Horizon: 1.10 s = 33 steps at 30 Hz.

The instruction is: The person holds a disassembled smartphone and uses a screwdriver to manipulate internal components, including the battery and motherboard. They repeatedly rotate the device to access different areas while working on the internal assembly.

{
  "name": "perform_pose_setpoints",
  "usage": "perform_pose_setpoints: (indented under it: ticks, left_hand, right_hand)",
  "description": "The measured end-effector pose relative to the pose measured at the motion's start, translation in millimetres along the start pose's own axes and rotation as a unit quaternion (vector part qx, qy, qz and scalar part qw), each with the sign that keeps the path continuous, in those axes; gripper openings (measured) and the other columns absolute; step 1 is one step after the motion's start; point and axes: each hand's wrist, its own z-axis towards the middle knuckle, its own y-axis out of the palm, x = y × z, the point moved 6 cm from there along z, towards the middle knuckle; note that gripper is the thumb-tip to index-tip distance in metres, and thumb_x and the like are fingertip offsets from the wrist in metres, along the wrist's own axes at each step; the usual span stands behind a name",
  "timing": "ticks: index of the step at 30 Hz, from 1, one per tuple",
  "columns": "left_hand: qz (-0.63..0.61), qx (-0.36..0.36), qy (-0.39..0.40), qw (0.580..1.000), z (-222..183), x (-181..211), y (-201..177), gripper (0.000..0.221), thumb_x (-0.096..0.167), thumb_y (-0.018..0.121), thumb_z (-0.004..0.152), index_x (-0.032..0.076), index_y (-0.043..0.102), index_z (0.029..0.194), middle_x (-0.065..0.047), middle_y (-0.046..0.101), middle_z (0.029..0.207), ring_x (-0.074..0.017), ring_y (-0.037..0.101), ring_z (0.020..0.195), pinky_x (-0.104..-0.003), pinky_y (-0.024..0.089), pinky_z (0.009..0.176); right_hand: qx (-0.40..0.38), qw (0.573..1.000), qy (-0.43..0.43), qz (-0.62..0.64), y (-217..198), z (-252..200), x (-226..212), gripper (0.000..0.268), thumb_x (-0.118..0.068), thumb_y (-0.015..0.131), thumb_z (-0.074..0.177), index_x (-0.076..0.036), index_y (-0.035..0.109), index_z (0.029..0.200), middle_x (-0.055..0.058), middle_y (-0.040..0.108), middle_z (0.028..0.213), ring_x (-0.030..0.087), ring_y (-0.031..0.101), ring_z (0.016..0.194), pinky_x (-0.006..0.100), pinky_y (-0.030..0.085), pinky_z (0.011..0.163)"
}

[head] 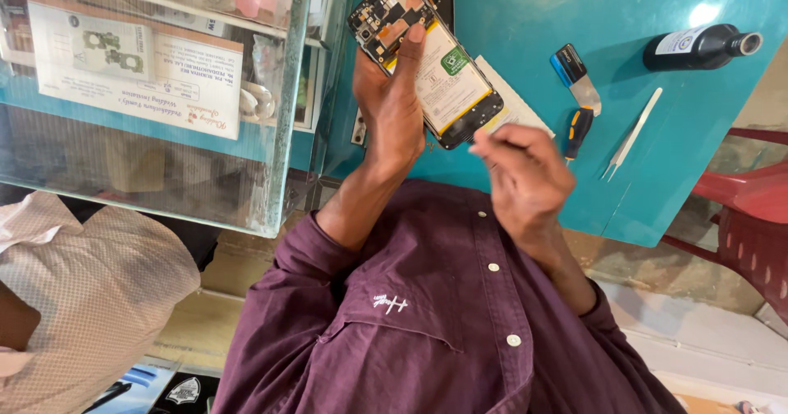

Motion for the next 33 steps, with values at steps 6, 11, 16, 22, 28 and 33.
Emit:
perform_pose_setpoints:
  ticks: [6,11,16,22,28,33]
  left_hand:
    - [0.039,-0.023,0.025,0.999,-2,6,7,0.026,0.014,0.067,0.111,-0.007,0.063,0.126,-0.011,0.071,0.114,-0.0142,0.066,0.101,-0.031,0.055,0.094]
    - [0.038,-0.022,0.045,0.998,-1,11,12,0.031,0.016,0.067,0.109,-0.003,0.06,0.133,-0.009,0.069,0.118,-0.0131,0.065,0.105,-0.03,0.054,0.099]
    - [0.057,-0.014,0.056,0.997,0,14,13,0.032,0.016,0.067,0.11,-0.005,0.06,0.133,-0.009,0.069,0.116,-0.0132,0.065,0.104,-0.03,0.054,0.098]
    - [0.089,-0.033,0.084,0.992,-7,14,15,0.029,0.017,0.067,0.113,-0.008,0.06,0.127,-0.011,0.07,0.114,-0.0148,0.067,0.101,-0.027,0.055,0.091]
    - [0.115,-0.02,0.095,0.989,-4,14,19,0.037,0.019,0.068,0.109,-0.004,0.057,0.135,-0.011,0.068,0.12,-0.0151,0.066,0.108,-0.031,0.056,0.101]
    - [0.109,-0.042,0.066,0.991,2,11,25,0.034,0.019,0.068,0.109,-0.004,0.059,0.133,-0.011,0.069,0.118,-0.016,0.066,0.107,-0.031,0.055,0.101]
  right_hand:
    - [0.026,0.997,0.062,-0.038,-9,6,12,0.021,0.013,0.082,0.096,-0.002,0.075,0.109,0.009,0.069,0.105,0.02,0.068,0.089,0.027,0.054,0.07]
    - [0.025,0.997,0.076,0.006,-10,9,9,0.023,0.014,0.076,0.099,-0.001,0.074,0.116,0.01,0.066,0.108,0.018,0.072,0.093,0.028,0.058,0.075]
    - [-0.029,0.999,0.003,-0.024,-5,9,-10,0.02,0.012,0.075,0.093,-0.002,0.074,0.107,0.009,0.067,0.105,0.021,0.069,0.091,0.031,0.056,0.078]
    - [-0.028,0.996,0.081,-0.006,-17,16,1,0.017,0.012,0.076,0.098,0.0,0.074,0.109,0.011,0.067,0.106,0.017,0.069,0.089,0.027,0.057,0.075]
    - [-0.046,0.998,0.038,-0.002,-18,23,3,0.024,0.017,0.072,0.094,-0.001,0.075,0.108,0.01,0.068,0.105,0.018,0.07,0.092,0.026,0.058,0.076]
    - [-0.088,0.996,-0.012,-0.011,-14,20,-9,0.021,0.013,0.077,0.087,-0.002,0.077,0.102,0.009,0.068,0.099,0.021,0.07,0.086,0.033,0.056,0.073]
